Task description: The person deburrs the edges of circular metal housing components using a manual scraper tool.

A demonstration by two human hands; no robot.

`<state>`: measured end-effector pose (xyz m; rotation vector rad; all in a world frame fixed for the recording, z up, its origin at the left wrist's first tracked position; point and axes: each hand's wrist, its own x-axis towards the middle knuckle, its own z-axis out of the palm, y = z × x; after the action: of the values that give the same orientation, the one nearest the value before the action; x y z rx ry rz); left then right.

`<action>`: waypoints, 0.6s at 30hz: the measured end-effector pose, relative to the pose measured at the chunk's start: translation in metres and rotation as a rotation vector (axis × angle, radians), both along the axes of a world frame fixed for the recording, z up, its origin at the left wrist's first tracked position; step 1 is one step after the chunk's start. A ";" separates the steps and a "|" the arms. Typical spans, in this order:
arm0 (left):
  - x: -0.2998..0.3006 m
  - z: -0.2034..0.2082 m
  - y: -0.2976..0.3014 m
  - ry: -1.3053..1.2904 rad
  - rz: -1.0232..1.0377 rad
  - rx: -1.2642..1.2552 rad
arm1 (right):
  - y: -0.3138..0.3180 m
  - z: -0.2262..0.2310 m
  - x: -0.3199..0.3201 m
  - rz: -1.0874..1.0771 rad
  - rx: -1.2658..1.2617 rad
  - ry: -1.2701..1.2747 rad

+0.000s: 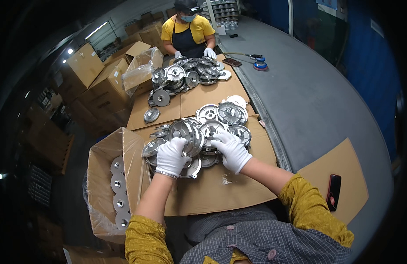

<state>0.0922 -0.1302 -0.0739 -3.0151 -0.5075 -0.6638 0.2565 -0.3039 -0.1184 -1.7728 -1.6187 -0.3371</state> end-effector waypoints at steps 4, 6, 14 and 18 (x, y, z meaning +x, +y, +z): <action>0.000 0.010 0.005 0.008 -0.007 -0.093 | -0.012 0.009 0.000 0.051 0.114 0.039; -0.001 0.014 0.007 0.016 -0.003 -0.109 | -0.020 0.016 0.001 0.064 0.143 0.025; -0.015 0.014 0.024 -0.615 0.147 -0.871 | -0.040 0.014 -0.006 0.060 0.151 0.029; -0.052 0.035 0.000 -1.056 0.159 -1.119 | -0.052 0.015 -0.029 0.078 0.199 0.094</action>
<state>0.0400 -0.1300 -0.0384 -2.9690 -1.5126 -2.7078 0.2280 -0.3561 -0.1036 -1.5497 -1.5277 -0.3594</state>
